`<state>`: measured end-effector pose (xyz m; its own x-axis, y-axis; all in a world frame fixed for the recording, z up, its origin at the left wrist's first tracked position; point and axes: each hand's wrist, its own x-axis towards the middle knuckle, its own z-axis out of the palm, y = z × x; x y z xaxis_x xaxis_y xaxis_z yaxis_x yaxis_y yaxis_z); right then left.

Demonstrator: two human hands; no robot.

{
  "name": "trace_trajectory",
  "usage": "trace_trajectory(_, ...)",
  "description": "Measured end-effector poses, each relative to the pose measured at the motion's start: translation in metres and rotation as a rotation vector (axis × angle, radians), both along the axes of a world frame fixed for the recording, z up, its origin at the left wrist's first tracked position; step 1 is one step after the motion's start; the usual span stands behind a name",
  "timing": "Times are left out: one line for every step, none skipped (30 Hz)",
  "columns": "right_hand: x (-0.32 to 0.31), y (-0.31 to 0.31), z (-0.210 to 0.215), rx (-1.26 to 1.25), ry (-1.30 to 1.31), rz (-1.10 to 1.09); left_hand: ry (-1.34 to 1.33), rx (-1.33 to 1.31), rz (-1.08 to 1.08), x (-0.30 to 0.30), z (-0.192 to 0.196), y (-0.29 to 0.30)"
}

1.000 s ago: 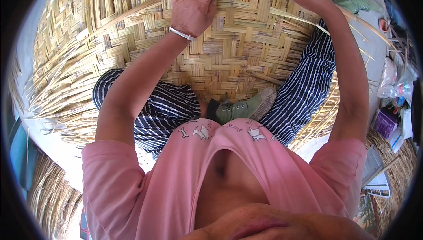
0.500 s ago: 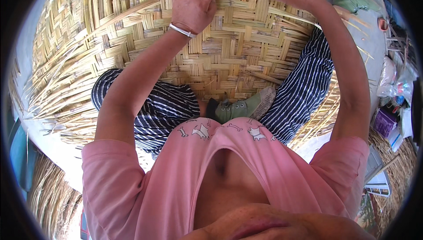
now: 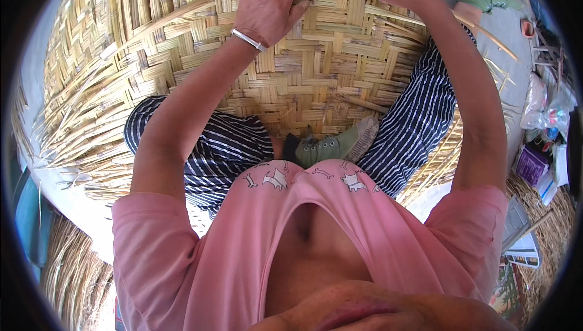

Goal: The person sits on the floor and weaves thin dried palm strips into a large flat basket base. They interlace the strips by hand, periodically adjusting the weave and adding new strips to continue the pattern.

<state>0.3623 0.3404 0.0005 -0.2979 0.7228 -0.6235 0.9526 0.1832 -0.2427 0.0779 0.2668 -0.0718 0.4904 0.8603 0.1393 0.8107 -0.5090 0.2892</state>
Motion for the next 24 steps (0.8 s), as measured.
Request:
trace_trajectory(-0.008,-0.002,0.006,-0.006,-0.035,-0.018,0.000,0.012,-0.008,0.001,0.001,0.000)
trace_trajectory(-0.012,-0.003,0.009,-0.011,-0.071,-0.036,0.000,0.025,-0.015,0.001,0.001,-0.001)
trace_trajectory(-0.011,-0.005,0.007,0.054,-0.085,-0.001,0.000,0.037,-0.022,0.001,0.002,-0.001)
trace_trajectory(-0.009,-0.010,0.001,0.120,-0.100,0.031,0.023,0.037,-0.037,0.001,0.003,-0.001)
trace_trajectory(-0.007,-0.015,-0.006,0.186,-0.114,0.065,0.047,0.037,-0.051,0.001,0.003,-0.001)
trace_trajectory(-0.001,-0.021,-0.015,0.206,-0.114,0.108,0.070,0.038,-0.065,0.000,0.002,-0.001)
trace_trajectory(0.001,-0.026,-0.023,0.224,-0.109,0.155,0.078,0.054,-0.080,-0.002,-0.002,-0.002)
trace_trajectory(0.004,-0.030,-0.029,0.243,-0.104,0.201,0.086,0.070,-0.096,-0.005,-0.007,-0.003)
trace_trajectory(0.009,-0.032,-0.033,0.251,-0.115,0.194,0.094,0.086,-0.112,-0.006,-0.011,-0.004)
trace_trajectory(0.004,-0.036,-0.029,0.256,-0.123,0.187,0.092,0.080,-0.117,-0.007,-0.011,-0.004)
trace_trajectory(-0.001,-0.039,-0.025,0.261,-0.131,0.179,0.089,0.073,-0.121,-0.008,-0.011,-0.004)
trace_trajectory(-0.007,-0.039,-0.020,0.222,-0.147,0.134,0.087,0.066,-0.125,-0.010,-0.011,-0.005)
trace_trajectory(-0.014,-0.036,-0.012,0.183,-0.165,0.085,0.081,0.052,-0.138,-0.011,-0.007,-0.005)
trace_trajectory(-0.016,-0.033,-0.005,0.146,-0.185,0.035,0.073,0.040,-0.153,-0.012,-0.002,-0.005)
trace_trajectory(-0.014,-0.028,-0.001,0.158,-0.158,0.037,0.066,0.027,-0.167,-0.012,0.001,-0.005)
trace_trajectory(-0.013,-0.025,0.002,0.170,-0.130,0.038,0.072,0.021,-0.168,-0.012,0.001,-0.006)
trace_trajectory(-0.011,-0.023,0.002,0.182,-0.101,0.040,0.078,0.014,-0.169,-0.012,0.000,-0.006)
trace_trajectory(-0.006,-0.021,-0.003,0.195,-0.076,0.078,0.084,0.008,-0.169,-0.013,0.000,-0.006)
trace_trajectory(-0.002,-0.017,-0.007,0.205,-0.050,0.119,0.081,-0.002,-0.160,-0.013,0.000,-0.007)
trace_trajectory(0.001,-0.015,-0.011,0.216,-0.024,0.160,0.078,-0.012,-0.150,-0.012,0.000,-0.007)
trace_trajectory(0.003,-0.013,-0.014,0.130,-0.019,0.088,0.075,-0.022,-0.140,-0.012,0.000,-0.007)
trace_trajectory(-0.002,-0.008,-0.002,0.047,-0.017,0.018,0.079,-0.026,-0.138,-0.011,0.000,-0.007)
trace_trajectory(-0.006,-0.006,0.004,-0.036,-0.014,-0.052,0.083,-0.030,-0.135,-0.011,0.000,-0.007)
trace_trajectory(-0.002,0.000,-0.006,-0.035,0.029,0.003,0.087,-0.034,-0.132,-0.011,0.000,-0.007)
